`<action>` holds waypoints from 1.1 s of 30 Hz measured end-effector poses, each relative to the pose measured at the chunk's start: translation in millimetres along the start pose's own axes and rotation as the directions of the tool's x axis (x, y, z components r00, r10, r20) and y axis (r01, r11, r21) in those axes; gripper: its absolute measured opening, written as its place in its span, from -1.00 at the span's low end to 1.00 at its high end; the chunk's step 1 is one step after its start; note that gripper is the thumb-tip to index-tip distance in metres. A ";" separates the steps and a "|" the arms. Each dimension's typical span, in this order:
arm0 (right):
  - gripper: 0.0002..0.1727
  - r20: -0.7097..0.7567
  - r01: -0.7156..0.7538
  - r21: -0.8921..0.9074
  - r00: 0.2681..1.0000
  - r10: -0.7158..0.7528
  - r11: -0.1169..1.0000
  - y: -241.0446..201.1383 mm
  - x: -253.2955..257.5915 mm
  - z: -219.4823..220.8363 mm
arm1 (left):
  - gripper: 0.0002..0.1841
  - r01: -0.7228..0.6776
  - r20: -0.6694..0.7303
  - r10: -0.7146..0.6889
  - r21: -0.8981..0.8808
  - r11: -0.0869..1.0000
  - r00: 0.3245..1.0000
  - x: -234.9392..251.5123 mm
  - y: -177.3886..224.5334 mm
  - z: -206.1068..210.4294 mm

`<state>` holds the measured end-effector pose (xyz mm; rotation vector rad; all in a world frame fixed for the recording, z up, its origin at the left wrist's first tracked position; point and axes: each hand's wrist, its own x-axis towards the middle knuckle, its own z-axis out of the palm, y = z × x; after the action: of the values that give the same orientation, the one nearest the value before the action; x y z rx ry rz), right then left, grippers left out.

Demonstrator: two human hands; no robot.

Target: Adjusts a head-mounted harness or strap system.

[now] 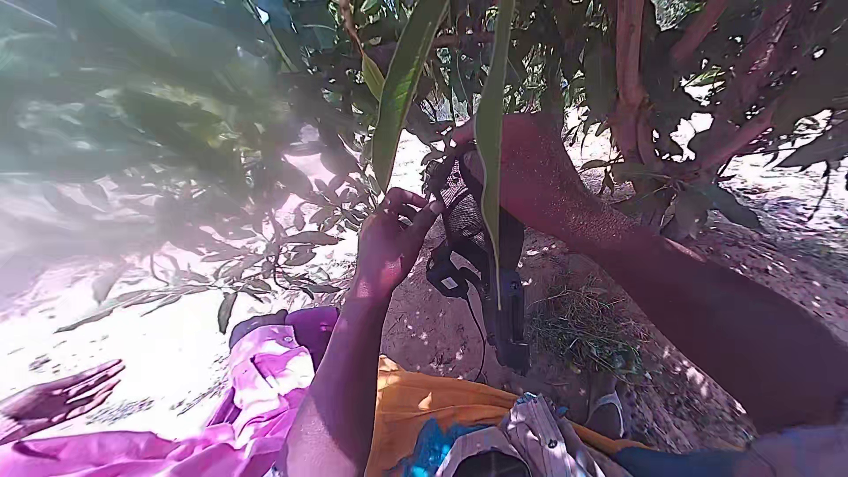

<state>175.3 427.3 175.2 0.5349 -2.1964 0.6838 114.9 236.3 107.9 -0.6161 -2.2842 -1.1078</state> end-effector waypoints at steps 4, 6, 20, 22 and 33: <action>-0.69 0.028 0.013 0.044 1.000 -0.014 0.999 -11.6 18.3 10.6 | -0.56 0.057 0.009 -0.057 0.011 0.998 0.998 -19.5 -5.0 -14.9; -0.72 0.091 0.003 0.075 0.996 -0.010 0.997 -24.6 25.6 13.9 | -0.32 0.061 0.015 -0.061 -0.012 0.998 0.998 -38.7 -7.4 -16.4; -0.75 0.147 0.038 0.166 0.987 -0.063 0.985 -69.2 67.0 27.5 | -0.29 -0.258 -0.564 0.126 -0.159 0.953 0.816 -116.1 5.5 -49.4; -0.72 0.273 -0.126 0.369 0.962 0.023 0.921 -85.0 60.6 25.1 | -0.34 -0.300 -0.611 0.135 -0.177 0.937 0.780 -119.7 6.8 -56.4; -0.80 -0.154 0.405 0.525 0.910 -0.384 0.749 10.7 133.4 141.4 | -0.76 -0.475 -0.576 0.388 -0.001 0.880 0.720 -139.1 10.6 -52.4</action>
<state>9.5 326.9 193.9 1.2343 -1.7380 1.0763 240.2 176.2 54.3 -0.7215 -1.4566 -1.0499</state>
